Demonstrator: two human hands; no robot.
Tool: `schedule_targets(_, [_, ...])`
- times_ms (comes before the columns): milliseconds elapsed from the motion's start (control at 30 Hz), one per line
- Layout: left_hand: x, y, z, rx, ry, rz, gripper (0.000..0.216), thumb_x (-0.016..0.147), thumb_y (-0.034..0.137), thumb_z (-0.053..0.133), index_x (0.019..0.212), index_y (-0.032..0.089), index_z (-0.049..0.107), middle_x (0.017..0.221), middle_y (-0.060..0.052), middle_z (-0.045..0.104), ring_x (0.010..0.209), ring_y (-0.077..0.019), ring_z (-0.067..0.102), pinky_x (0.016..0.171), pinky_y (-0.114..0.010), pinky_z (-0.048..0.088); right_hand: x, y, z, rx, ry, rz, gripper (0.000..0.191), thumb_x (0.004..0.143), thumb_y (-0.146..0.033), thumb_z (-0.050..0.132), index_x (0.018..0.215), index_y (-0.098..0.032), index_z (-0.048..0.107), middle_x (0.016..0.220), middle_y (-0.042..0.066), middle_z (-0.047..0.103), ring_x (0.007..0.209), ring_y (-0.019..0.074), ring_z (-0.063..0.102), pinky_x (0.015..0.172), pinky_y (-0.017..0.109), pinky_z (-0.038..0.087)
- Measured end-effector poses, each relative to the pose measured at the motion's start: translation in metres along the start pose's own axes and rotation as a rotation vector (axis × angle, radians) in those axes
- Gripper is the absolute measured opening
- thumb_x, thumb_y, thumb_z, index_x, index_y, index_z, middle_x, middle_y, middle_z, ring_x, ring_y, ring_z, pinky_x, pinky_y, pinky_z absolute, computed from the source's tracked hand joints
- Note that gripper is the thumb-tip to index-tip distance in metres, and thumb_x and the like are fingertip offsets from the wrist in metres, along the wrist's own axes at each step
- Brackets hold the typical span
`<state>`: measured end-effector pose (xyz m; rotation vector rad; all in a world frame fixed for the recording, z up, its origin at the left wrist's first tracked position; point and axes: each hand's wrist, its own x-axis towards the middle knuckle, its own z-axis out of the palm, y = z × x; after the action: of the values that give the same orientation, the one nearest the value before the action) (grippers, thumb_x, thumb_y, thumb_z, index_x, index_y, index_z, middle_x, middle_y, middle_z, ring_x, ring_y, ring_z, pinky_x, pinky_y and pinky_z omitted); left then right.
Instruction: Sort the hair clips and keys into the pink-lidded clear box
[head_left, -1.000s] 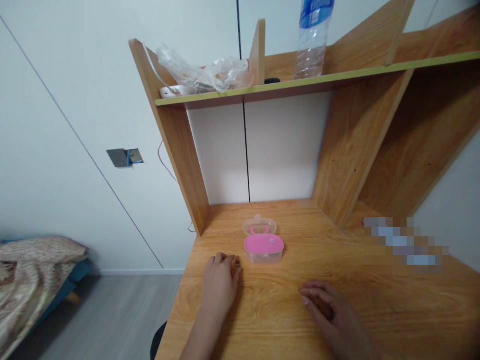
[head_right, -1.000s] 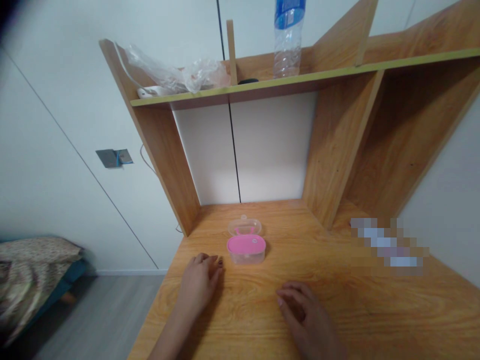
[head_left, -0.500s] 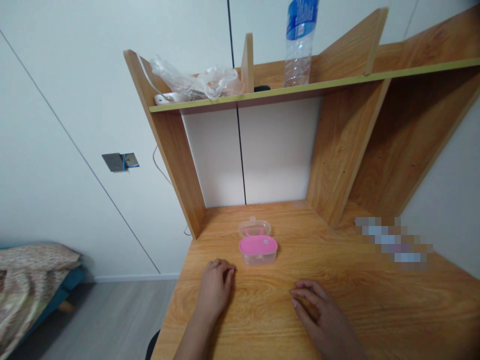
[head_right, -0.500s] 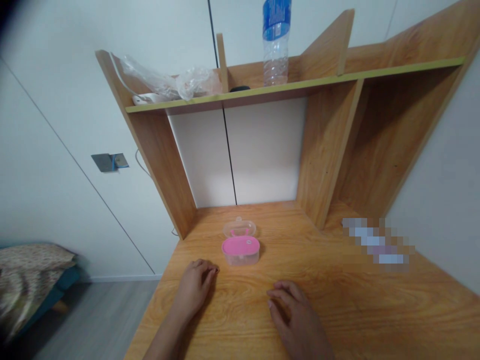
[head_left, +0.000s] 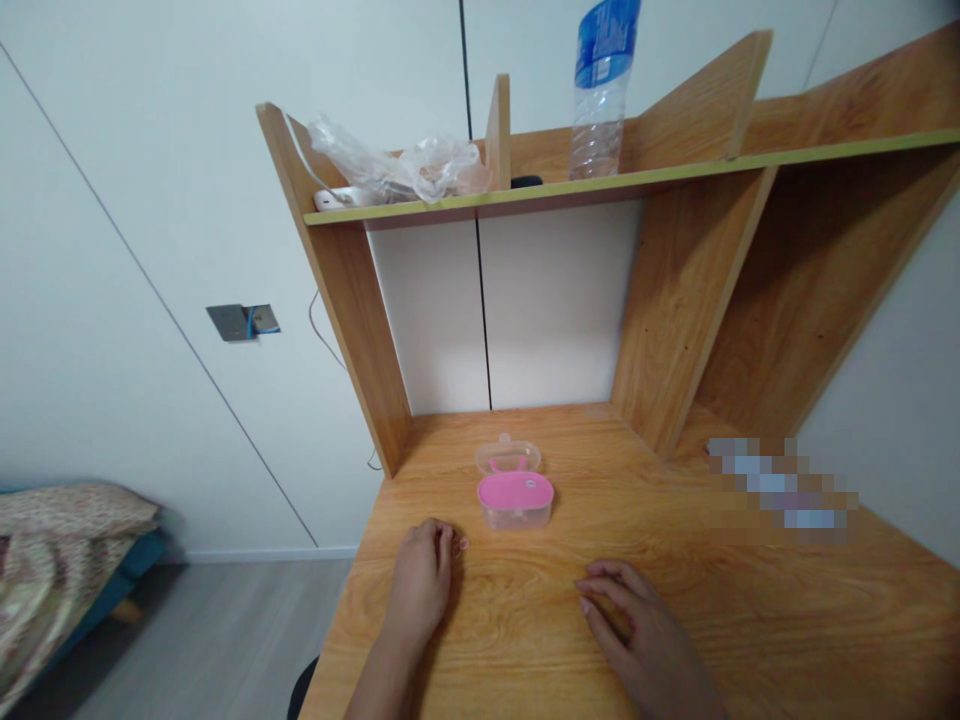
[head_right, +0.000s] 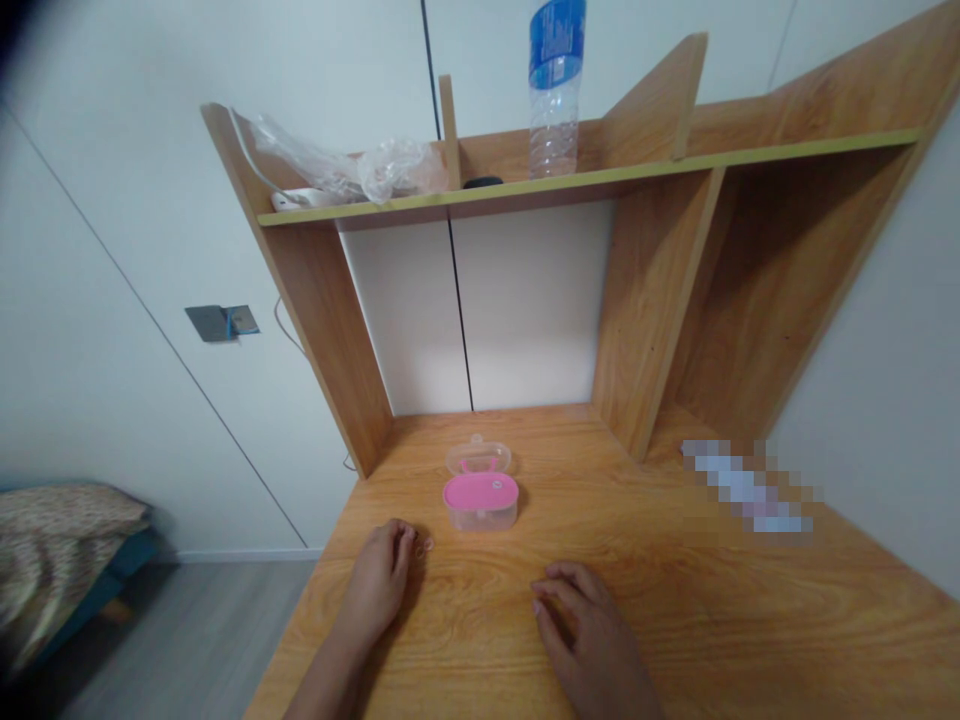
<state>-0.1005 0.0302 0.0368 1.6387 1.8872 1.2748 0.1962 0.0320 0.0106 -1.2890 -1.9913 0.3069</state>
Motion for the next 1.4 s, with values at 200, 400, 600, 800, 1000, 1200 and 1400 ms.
schedule_targets(200, [-0.022, 0.028, 0.021, -0.263, -0.052, -0.041, 0.037, 0.097, 0.048, 0.045, 0.082, 0.018, 0.061, 0.080, -0.006, 0.069, 0.080, -0.0222, 0.065, 0.075, -0.031, 0.050, -0.002, -0.010, 0.001, 0.058, -0.027, 0.009, 0.019, 0.090, -0.029, 0.058, 0.096, -0.026, 0.076, 0.106, 0.007, 0.073, 0.101, 0.0261, 0.071, 0.092, 0.044, 0.060])
schedule_targets(400, [-0.060, 0.052, 0.063, -0.534, -0.261, -0.077, 0.033, 0.093, 0.043, 0.056, 0.080, 0.015, 0.069, 0.077, -0.007, 0.073, 0.074, -0.0202, 0.068, 0.071, -0.029, 0.052, -0.009, -0.040, 0.011, 0.300, -0.078, 0.063, 0.018, 0.088, -0.030, 0.064, 0.104, -0.029, 0.073, 0.098, 0.002, 0.077, 0.089, 0.0206, 0.075, 0.080, 0.029, 0.062])
schedule_targets(600, [-0.068, 0.047, 0.071, -0.488, -0.287, -0.075, 0.026, 0.089, 0.035, 0.064, 0.079, 0.015, 0.076, 0.075, -0.008, 0.075, 0.070, -0.0198, 0.066, 0.068, -0.029, 0.051, -0.016, -0.034, 0.017, 0.339, -0.009, 0.058, 0.014, 0.089, -0.032, 0.066, 0.101, -0.029, 0.073, 0.094, 0.001, 0.078, 0.084, 0.0182, 0.075, 0.076, 0.022, 0.061])
schedule_targets(800, [-0.068, 0.047, 0.069, -0.448, -0.275, -0.064, 0.025, 0.088, 0.032, 0.063, 0.075, 0.015, 0.077, 0.072, -0.007, 0.074, 0.069, -0.0194, 0.066, 0.067, -0.027, 0.050, -0.017, -0.035, 0.016, 0.311, -0.027, 0.016, 0.012, 0.091, -0.033, 0.066, 0.097, -0.029, 0.075, 0.090, 0.002, 0.076, 0.080, 0.0186, 0.073, 0.073, 0.023, 0.060])
schedule_targets(1000, [-0.069, 0.051, 0.068, -0.448, -0.259, -0.066, 0.023, 0.086, 0.030, 0.065, 0.073, 0.015, 0.077, 0.069, -0.007, 0.074, 0.066, -0.0186, 0.065, 0.064, -0.025, 0.049, -0.017, -0.038, 0.017, 0.288, -0.011, 0.075, 0.012, 0.090, -0.034, 0.064, 0.087, -0.028, 0.074, 0.084, 0.001, 0.076, 0.076, 0.0183, 0.073, 0.070, 0.023, 0.059])
schedule_targets(1200, [-0.069, 0.052, 0.067, -0.494, -0.275, -0.059, 0.022, 0.087, 0.030, 0.065, 0.078, 0.016, 0.079, 0.072, -0.007, 0.076, 0.068, -0.0188, 0.068, 0.067, -0.026, 0.051, -0.018, -0.039, 0.016, 0.270, 0.045, 0.078, 0.015, 0.090, -0.035, 0.062, 0.086, -0.026, 0.074, 0.082, 0.002, 0.077, 0.075, 0.0194, 0.074, 0.069, 0.024, 0.060])
schedule_targets(1400, [-0.068, 0.055, 0.065, -0.419, -0.221, -0.054, 0.017, 0.085, 0.026, 0.067, 0.079, 0.019, 0.080, 0.074, -0.006, 0.077, 0.070, -0.0196, 0.070, 0.068, -0.027, 0.054, -0.013, -0.039, 0.014, 0.253, 0.085, 0.047, 0.014, 0.090, -0.031, 0.061, 0.086, -0.025, 0.073, 0.083, 0.004, 0.076, 0.075, 0.0196, 0.074, 0.069, 0.025, 0.061])
